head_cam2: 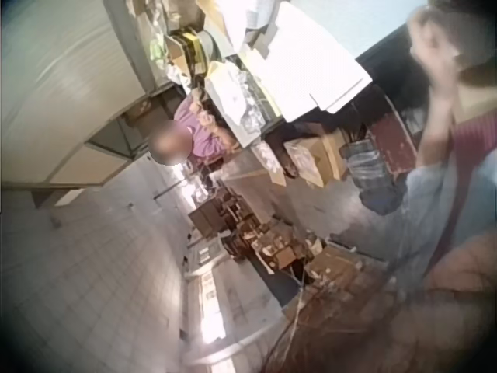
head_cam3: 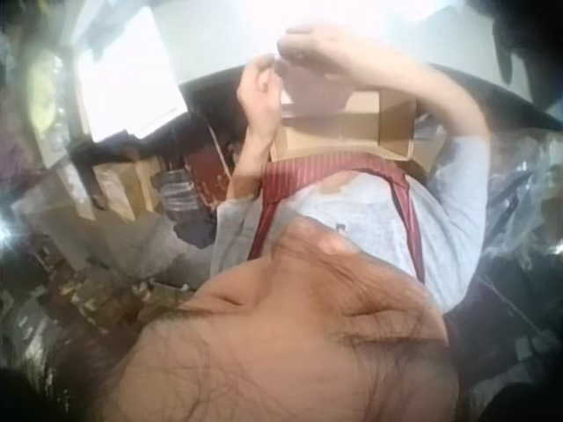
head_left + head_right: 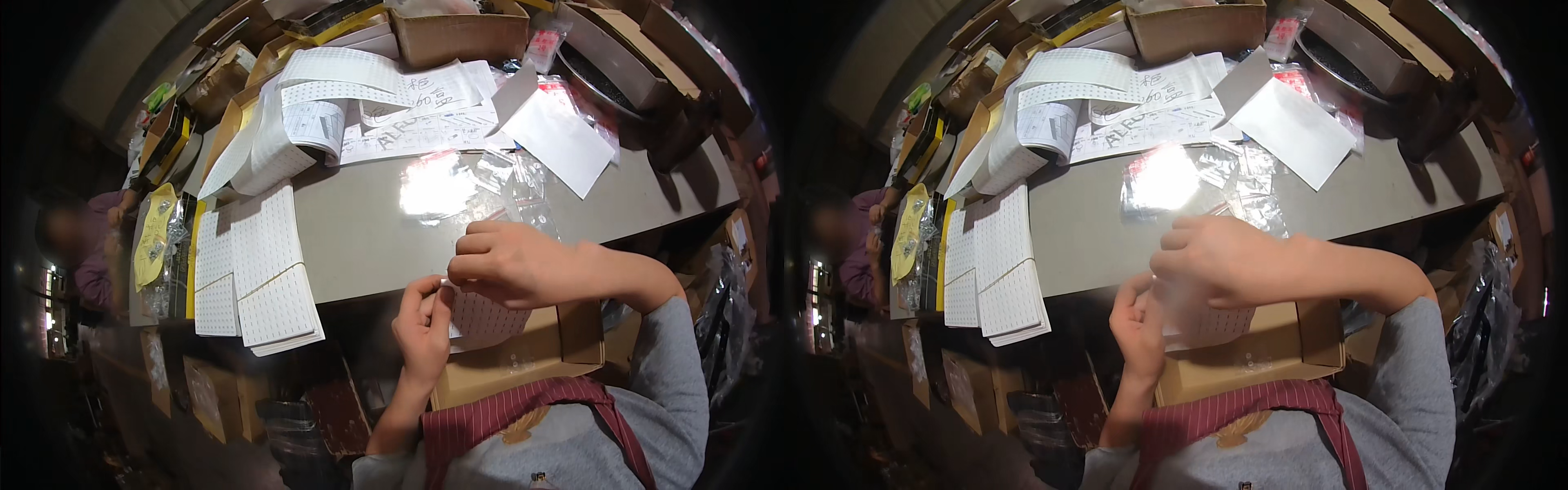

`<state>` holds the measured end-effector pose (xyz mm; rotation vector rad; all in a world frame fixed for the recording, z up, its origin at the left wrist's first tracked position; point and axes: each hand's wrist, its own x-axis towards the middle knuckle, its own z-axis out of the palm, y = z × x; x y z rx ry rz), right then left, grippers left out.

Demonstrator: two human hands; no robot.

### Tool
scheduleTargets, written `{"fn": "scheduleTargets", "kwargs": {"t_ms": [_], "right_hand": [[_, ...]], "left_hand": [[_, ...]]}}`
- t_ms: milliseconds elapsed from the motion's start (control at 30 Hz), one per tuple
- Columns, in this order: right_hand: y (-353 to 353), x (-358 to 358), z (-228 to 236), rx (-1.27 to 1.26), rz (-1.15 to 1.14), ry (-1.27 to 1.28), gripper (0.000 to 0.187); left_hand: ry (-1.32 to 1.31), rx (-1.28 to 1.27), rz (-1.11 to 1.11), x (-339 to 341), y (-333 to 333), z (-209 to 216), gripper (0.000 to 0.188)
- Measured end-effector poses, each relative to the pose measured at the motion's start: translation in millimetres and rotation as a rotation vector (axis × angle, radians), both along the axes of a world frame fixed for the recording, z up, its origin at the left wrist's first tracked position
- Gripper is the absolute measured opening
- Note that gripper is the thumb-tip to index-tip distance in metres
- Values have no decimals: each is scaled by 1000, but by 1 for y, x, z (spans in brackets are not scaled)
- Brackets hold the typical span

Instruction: The person sorts through a cluttered pile of papers and documents on a table, picking up sheets, folding them, and placing them into a cardboard box. The person also handles small plastic-wrapped items and a notebook while organizing the materials.

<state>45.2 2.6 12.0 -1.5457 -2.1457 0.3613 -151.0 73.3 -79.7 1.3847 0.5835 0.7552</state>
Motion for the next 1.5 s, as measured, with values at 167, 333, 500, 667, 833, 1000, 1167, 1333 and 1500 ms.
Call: {"fn": "scheduleTargets", "kwargs": {"t_ms": [167, 333, 500, 667, 833, 1000, 1167, 1333, 1500], "right_hand": [[8, 28, 28, 56, -174, 299, 14], [16, 56, 25, 134, -311, 350, 15], [21, 79, 13, 275, -360, 283, 16], [20, 100, -3, 291, -313, 119, 27], [19, 98, -12, 109, -119, 71, 15], [19, 87, -14, 15, -176, -59, 15], [11, 86, 15, -140, -348, 6, 15], [20, 110, 16, -147, -458, 97, 18], [40, 120, 8, -338, -512, -50, 24]], "left_hand": [[-32, -38, 4, 1, 1, -3, 17], [-31, -23, 21, 2, 0, 0, 17], [-53, -71, 25, 2, 2, 1, 19], [-45, -70, 19, 0, 2, 0, 21], [-60, -137, -25, 0, 3, 4, 15], [-86, -160, -41, -1, 3, 3, 16], [-77, -129, -35, -2, 4, 4, 16], [-81, -145, -57, -2, 5, 0, 16], [-86, -150, -42, -2, 4, 3, 16]]}}
